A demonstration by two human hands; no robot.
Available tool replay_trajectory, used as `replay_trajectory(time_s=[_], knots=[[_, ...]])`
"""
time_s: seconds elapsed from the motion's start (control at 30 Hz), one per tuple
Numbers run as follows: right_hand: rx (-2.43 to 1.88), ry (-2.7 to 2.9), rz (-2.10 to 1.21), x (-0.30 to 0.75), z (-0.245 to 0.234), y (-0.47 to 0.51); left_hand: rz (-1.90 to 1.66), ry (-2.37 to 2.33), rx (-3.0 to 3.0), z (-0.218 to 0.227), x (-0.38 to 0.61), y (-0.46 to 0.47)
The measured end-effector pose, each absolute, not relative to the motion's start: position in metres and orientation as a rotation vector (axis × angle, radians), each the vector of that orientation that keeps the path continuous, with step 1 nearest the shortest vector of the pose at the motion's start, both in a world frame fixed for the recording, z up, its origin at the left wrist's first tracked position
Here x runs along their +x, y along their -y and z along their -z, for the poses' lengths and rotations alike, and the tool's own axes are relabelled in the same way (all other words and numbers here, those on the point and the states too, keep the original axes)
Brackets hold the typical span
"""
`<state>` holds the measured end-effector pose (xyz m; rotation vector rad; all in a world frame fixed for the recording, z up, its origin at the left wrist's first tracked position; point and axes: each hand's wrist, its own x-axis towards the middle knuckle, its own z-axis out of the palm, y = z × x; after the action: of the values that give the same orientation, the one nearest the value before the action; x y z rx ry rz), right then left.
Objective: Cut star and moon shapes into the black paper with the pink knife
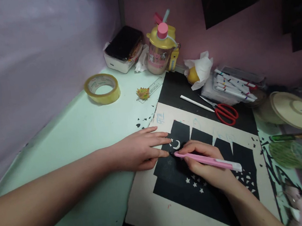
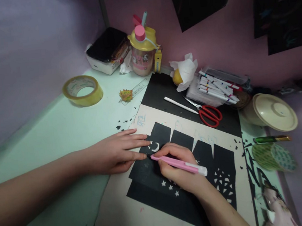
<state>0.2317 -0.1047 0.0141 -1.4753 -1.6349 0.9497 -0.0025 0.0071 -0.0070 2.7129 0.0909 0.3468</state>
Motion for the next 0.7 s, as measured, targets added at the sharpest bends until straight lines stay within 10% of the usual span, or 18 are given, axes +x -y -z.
replay_trajectory(time_s=[0.7], knots=[[-1.575,1.543,-1.014,0.2322,-0.0121,0.1055,-0.39,-0.095,2.664,0.0075,-0.0026,-0.0071]])
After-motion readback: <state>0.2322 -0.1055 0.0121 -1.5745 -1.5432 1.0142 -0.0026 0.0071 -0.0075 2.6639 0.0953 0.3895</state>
